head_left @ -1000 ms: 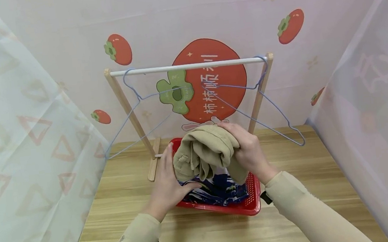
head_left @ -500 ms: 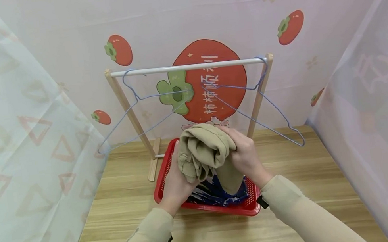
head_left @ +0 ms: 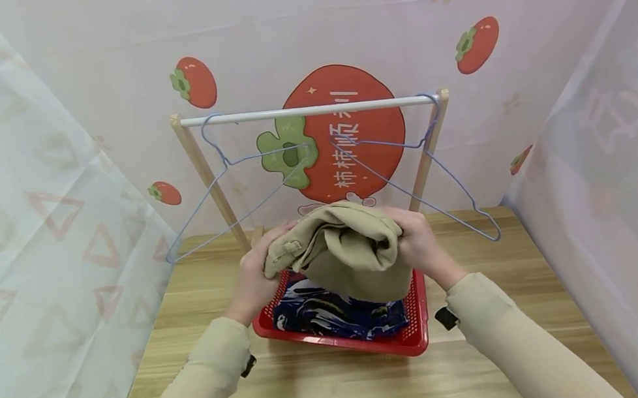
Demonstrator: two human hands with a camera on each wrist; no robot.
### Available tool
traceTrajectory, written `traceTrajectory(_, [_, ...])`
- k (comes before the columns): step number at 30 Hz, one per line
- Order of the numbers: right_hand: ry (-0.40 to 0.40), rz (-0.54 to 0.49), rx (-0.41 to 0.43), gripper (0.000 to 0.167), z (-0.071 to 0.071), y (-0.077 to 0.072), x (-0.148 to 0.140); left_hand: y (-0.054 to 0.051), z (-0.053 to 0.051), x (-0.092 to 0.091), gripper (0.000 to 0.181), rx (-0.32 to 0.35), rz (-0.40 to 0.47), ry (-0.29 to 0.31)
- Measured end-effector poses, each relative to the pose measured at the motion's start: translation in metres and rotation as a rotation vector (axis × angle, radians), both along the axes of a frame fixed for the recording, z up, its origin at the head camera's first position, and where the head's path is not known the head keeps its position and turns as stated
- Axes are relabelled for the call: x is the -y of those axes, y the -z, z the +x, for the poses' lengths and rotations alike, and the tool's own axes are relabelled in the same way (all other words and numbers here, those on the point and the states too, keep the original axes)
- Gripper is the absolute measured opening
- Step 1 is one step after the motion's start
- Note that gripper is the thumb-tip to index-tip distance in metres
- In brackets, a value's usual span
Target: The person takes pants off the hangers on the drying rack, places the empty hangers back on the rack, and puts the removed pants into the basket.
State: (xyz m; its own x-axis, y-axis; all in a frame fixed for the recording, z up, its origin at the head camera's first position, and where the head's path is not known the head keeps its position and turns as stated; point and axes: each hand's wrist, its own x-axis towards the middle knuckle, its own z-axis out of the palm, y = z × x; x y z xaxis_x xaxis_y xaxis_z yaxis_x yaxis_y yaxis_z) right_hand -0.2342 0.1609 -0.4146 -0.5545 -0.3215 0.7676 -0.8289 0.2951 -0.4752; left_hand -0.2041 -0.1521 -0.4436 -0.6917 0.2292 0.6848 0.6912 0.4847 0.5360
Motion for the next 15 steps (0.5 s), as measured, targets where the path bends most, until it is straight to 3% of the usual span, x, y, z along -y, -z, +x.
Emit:
traceTrajectory(3, [0.005,0.045,-0.002,0.032,-0.005,0.0,-0.008,-0.007,-0.005,0.007,0.064,-0.042,-0.047,-0.001])
traceTrajectory(8, [0.116,0.137,-0.019,0.025,-0.007,0.006,-0.016,-0.016,-0.011,0.01,0.053,-0.064,-0.107,-0.012])
traceTrajectory(12, [0.177,0.188,0.065,0.019,-0.004,0.007,-0.015,-0.022,-0.013,0.009,0.046,-0.02,-0.111,-0.039])
traceTrajectory(15, [0.175,0.189,0.146,0.032,-0.002,0.004,-0.012,-0.025,-0.015,0.008,0.043,-0.002,-0.106,-0.064])
